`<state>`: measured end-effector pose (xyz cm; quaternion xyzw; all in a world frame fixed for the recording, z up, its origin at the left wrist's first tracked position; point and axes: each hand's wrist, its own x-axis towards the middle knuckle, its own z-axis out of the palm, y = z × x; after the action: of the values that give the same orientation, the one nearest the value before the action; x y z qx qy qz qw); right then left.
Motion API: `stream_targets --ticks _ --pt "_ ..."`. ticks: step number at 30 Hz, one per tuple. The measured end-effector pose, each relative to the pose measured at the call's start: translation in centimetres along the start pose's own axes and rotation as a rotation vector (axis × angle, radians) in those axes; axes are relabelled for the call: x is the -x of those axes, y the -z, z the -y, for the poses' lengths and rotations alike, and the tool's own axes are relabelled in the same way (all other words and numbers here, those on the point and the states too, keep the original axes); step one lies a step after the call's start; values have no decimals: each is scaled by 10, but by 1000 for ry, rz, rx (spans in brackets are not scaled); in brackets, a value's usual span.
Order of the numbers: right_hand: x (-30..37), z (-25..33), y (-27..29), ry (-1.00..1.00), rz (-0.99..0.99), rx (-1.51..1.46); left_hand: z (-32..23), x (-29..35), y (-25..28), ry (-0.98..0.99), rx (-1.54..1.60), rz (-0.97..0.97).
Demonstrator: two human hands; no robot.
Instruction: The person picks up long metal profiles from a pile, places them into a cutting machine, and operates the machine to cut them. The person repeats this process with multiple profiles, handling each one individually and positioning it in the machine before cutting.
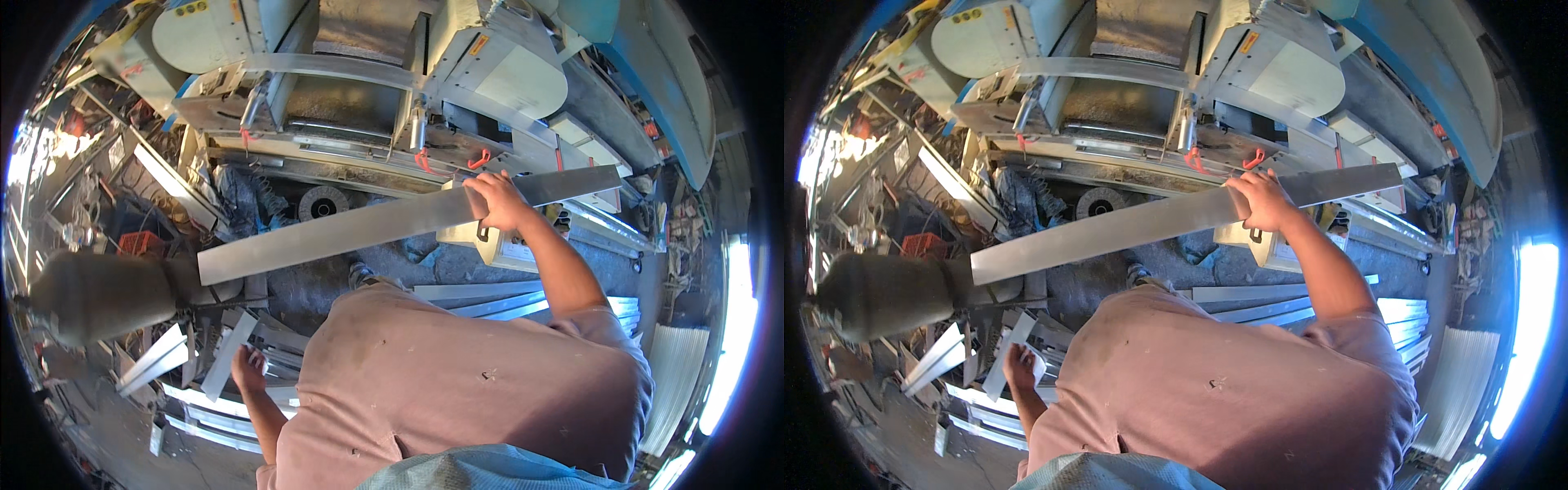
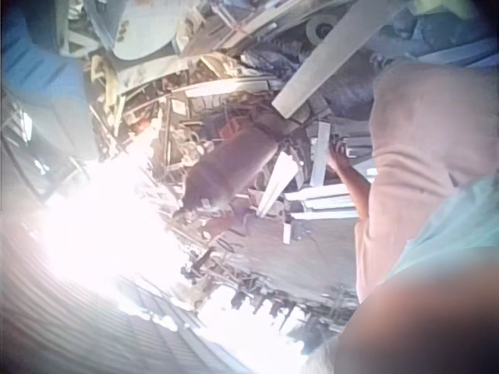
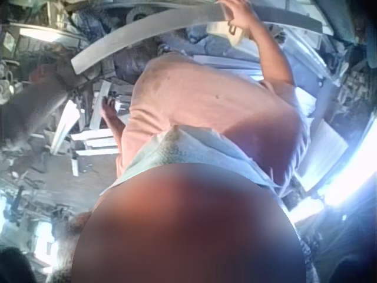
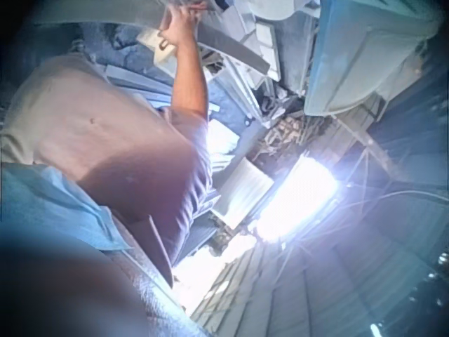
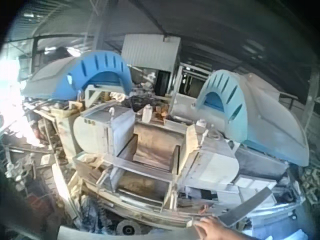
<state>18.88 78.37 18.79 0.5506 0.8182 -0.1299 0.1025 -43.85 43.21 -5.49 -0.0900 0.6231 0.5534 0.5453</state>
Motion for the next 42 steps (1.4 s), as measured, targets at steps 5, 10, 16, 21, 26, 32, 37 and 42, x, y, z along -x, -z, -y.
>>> stream_targets --ticks 5,10,16,21,26,32,37,42 --pt "-53 -50 3 -52 -26 -41 41 -10 -28 182 -539 -54" --pt "-126 -100 10 -60 -139 -113 47 5 -65 24 -1061 47" --pt "-202 -116 26 -24 -218 -236 40 4 -78 64 -1031 -14" --pt "-197 -38 27 208 -67 -412 3 -4 -136 -42 -952 187" --pt "-163 76 8 378 188 -681 -35 9 -302 -157 -362 706" --pt "-165 145 -20 401 213 -595 -46 24 -417 -126 -84 588" --pt "-279 84 -22 528 -120 -568 -33 8 -415 -204 -166 422" --pt "-456 34 -11 -9 -239 -85 -25 1 -403 -86 -40 532"
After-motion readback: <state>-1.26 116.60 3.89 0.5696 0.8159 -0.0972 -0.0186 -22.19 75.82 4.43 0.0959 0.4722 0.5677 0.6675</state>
